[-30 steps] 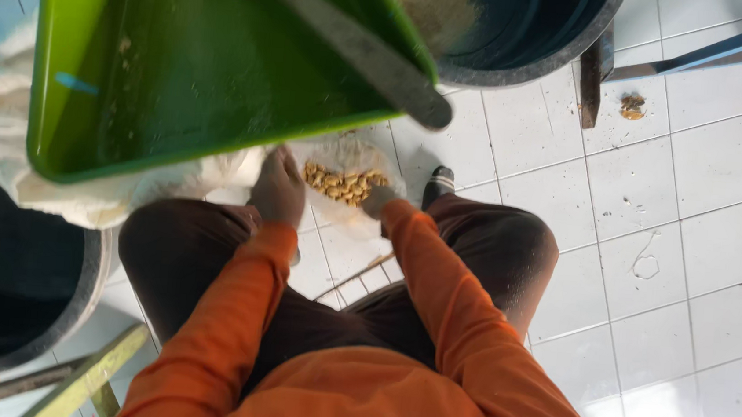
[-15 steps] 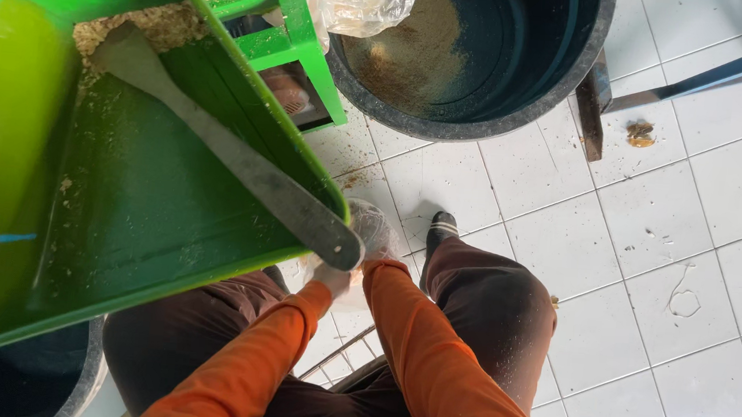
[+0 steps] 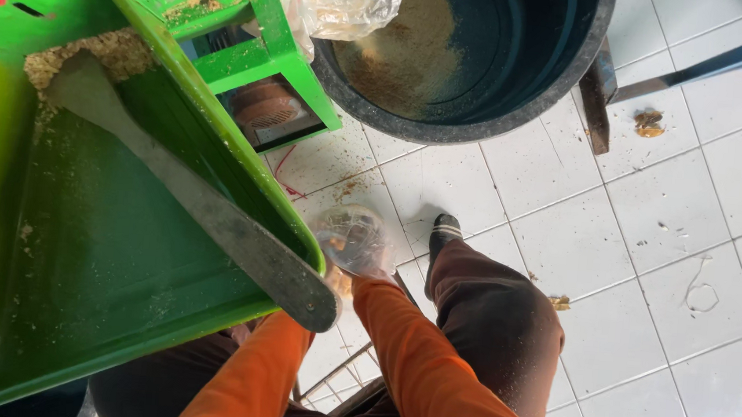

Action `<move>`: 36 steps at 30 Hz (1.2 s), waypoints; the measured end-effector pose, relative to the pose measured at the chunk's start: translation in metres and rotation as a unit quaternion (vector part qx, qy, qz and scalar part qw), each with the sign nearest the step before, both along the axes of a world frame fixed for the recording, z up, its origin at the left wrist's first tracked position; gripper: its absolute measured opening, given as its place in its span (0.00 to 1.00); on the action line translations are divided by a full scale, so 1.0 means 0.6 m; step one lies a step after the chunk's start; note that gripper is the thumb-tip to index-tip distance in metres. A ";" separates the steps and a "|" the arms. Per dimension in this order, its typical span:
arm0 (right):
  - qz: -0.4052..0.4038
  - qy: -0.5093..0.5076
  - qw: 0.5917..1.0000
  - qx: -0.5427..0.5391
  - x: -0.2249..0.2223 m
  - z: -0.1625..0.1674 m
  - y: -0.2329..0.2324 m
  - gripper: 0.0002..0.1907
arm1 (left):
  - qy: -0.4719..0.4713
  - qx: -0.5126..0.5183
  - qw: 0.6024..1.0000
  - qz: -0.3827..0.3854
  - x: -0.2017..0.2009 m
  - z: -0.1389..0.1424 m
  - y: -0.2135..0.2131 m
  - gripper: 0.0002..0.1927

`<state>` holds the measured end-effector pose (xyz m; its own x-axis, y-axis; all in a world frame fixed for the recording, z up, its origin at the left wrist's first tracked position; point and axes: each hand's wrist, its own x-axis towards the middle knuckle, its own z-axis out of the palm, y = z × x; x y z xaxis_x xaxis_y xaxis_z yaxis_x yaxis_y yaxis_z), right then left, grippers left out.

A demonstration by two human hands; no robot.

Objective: The person sits on the floor and ties filled plastic bags of shelled peanuts closed with rubber bands, cutting the bands with scissors. They then pour peanuts from a bag into the hopper of a green grinding machine and use a wooden paddle to push the peanuts into the machine, with ground peanut collecting in a cloth-lined bag below.

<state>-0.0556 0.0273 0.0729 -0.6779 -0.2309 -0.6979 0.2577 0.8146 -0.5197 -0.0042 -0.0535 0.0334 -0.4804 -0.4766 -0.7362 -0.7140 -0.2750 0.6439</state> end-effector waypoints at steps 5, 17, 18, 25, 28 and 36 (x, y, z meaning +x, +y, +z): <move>-0.002 0.039 0.999 -0.011 0.010 -0.018 0.000 0.35 | 0.011 0.021 1.000 -0.021 -0.003 -0.002 -0.004 0.21; 0.016 0.116 0.993 0.019 0.068 -0.022 -0.018 0.25 | 0.044 0.028 0.997 -0.064 0.009 0.028 0.011 0.24; 0.017 0.128 0.991 0.025 0.075 -0.021 -0.020 0.24 | 0.059 0.027 0.998 -0.019 0.013 0.030 0.011 0.24; -0.001 0.253 0.967 0.006 0.124 0.039 -0.027 0.19 | 0.175 0.041 0.978 0.103 0.054 0.087 0.011 0.25; -0.015 0.346 0.937 -0.048 0.137 0.073 -0.029 0.17 | 0.150 -0.056 0.985 0.059 0.079 0.112 0.011 0.24; -0.357 0.101 0.864 -0.342 0.168 0.151 -0.030 0.19 | 0.190 -0.180 0.965 0.024 0.122 0.151 0.026 0.22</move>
<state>0.0453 0.0095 0.1634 -0.9096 -0.0155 -0.4152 0.4155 -0.0288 -0.9091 0.0690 -0.0378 0.1240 -0.6544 -0.6970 -0.2931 -0.3988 -0.0112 0.9170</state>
